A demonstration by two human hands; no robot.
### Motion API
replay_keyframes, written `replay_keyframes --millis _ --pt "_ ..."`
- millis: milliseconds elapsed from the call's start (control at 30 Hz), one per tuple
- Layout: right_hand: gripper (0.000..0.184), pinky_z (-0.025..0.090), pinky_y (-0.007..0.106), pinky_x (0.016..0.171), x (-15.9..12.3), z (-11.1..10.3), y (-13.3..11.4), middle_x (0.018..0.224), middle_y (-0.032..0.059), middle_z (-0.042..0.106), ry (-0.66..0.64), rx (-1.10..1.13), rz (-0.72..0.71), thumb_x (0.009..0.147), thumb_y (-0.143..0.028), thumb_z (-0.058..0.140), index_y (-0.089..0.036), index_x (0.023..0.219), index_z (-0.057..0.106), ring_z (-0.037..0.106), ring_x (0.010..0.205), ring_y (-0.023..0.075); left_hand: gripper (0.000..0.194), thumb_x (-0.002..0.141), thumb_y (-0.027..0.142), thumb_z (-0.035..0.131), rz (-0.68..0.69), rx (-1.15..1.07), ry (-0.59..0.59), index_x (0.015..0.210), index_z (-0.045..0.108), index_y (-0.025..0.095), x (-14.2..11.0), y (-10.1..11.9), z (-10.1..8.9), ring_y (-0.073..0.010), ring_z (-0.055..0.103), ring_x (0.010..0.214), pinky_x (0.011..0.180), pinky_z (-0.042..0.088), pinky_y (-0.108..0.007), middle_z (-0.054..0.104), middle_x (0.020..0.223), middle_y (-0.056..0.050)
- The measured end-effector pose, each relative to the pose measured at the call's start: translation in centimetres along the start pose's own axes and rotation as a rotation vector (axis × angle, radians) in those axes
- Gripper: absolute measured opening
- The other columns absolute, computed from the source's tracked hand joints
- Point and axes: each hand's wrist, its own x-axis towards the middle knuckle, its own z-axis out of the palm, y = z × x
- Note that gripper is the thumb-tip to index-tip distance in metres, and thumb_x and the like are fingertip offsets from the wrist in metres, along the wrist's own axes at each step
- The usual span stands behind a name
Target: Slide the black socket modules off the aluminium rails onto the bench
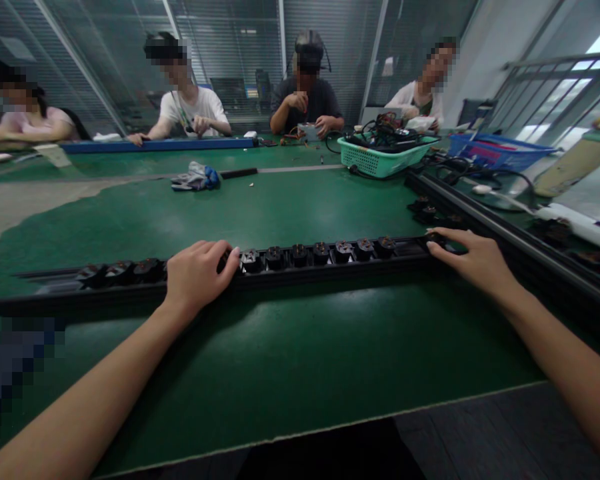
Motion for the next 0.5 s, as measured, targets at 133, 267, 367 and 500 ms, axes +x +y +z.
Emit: replay_keyframes --millis 133,267,367,500 --pt "0.050 0.045 0.044 0.113 0.08 -0.26 -0.10 0.125 0.0135 0.074 -0.008 0.011 -0.017 0.084 -0.053 0.062 -0.018 0.115 0.077 0.065 0.123 0.0344 0.050 0.103 0.052 0.031 0.005 0.002 0.003 0.092 0.070 0.022 0.02 -0.04 0.04 -0.0246 0.066 0.084 0.064 0.037 -0.033 0.074 0.089 -0.009" --pt "0.045 0.047 0.046 0.110 0.23 -0.31 -0.26 0.122 0.0115 0.076 0.001 0.014 0.001 0.082 -0.051 0.064 -0.021 0.111 0.078 0.067 0.120 0.0343 0.050 0.103 0.051 0.032 0.003 -0.006 -0.003 0.092 0.070 0.021 0.04 0.04 0.00 -0.0256 0.066 0.085 0.064 0.037 -0.034 0.074 0.090 -0.010" --pt "0.043 0.047 0.046 0.109 0.32 -0.27 -0.31 0.120 0.0116 0.076 0.002 0.007 -0.005 0.082 -0.050 0.063 -0.020 0.110 0.078 0.068 0.117 0.0344 0.049 0.103 0.051 0.033 0.000 -0.011 0.000 0.092 0.070 0.021 0.04 0.05 0.03 -0.0255 0.066 0.085 0.064 0.037 -0.034 0.074 0.091 -0.010" --pt "0.049 0.048 0.044 0.108 0.30 -0.16 -0.19 0.121 0.0140 0.076 0.016 -0.007 -0.004 0.082 -0.051 0.062 -0.016 0.113 0.078 0.069 0.114 0.0352 0.048 0.103 0.051 0.033 0.006 -0.004 0.011 0.093 0.070 0.022 0.00 -0.02 0.12 -0.0249 0.066 0.086 0.065 0.038 -0.034 0.075 0.091 -0.009"
